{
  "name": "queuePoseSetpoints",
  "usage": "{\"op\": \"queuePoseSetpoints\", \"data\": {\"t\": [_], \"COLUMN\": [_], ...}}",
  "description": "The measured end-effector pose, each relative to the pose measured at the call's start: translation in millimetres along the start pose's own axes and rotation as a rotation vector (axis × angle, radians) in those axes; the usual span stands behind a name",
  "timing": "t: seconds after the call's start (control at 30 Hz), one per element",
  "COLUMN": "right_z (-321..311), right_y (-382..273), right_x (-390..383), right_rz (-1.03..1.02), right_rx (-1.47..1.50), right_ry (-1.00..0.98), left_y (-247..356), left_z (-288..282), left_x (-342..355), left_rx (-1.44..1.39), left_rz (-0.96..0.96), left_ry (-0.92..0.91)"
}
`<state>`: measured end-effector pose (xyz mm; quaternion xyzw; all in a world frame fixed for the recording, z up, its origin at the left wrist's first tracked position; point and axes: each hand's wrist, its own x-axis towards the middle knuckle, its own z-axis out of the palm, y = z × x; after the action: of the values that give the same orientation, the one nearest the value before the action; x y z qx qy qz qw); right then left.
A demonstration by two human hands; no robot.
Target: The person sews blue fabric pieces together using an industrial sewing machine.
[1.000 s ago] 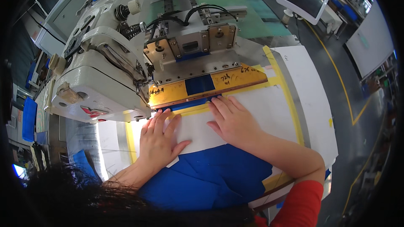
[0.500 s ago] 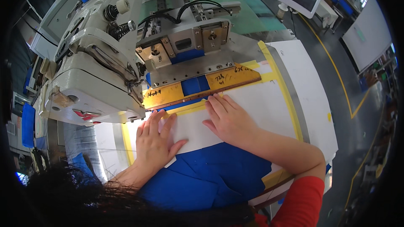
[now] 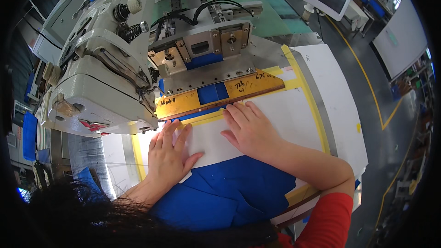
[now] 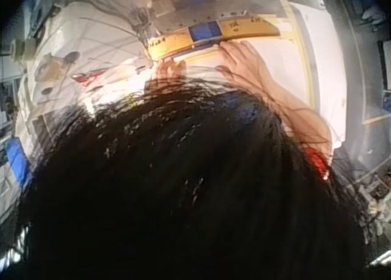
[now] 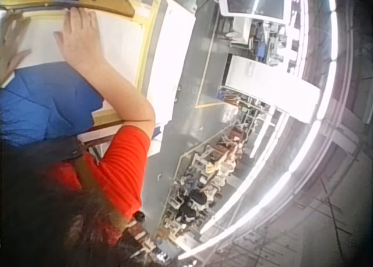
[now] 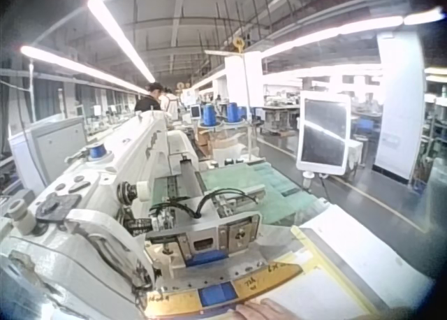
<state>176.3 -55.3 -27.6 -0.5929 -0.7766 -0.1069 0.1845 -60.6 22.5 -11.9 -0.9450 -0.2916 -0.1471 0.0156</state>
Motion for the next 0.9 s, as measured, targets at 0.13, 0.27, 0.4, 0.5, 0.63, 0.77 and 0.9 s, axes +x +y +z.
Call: {"op": "queuePoseSetpoints", "data": {"t": [0.13,0.27,0.4,0.5,0.63,0.77,0.9], "right_z": [0.6,0.2,3.1,3.8,-0.7,0.5,-0.2], "right_y": [0.9,-0.4,-0.6,0.6,0.2,2.7,-0.3], "right_x": [-0.2,-1.4,0.2,-1.5,-1.1,2.1,1.0], "right_rz": [-0.013,-0.001,0.009,0.007,0.031,0.022,0.024], "right_rx": [0.076,0.084,0.104,0.113,0.123,0.107,0.081], "right_ry": [0.009,0.015,0.016,0.029,0.039,0.026,0.018], "left_y": [0.0,0.4,-0.9,-0.7,-0.8,-3.4,-2.8], "left_z": [0.5,1.9,5.9,6.3,5.9,7.4,6.0], "left_x": [-0.2,-2.9,-6.4,-4.6,-3.4,-2.2,-3.9], "left_rx": [-0.043,-0.053,-0.058,-0.058,-0.067,-0.074,-0.071], "left_rz": [-0.004,-0.005,-0.042,-0.044,-0.030,-0.028,-0.016], "left_ry": [-0.004,-0.011,-0.018,-0.034,-0.013,-0.012,-0.011]}}
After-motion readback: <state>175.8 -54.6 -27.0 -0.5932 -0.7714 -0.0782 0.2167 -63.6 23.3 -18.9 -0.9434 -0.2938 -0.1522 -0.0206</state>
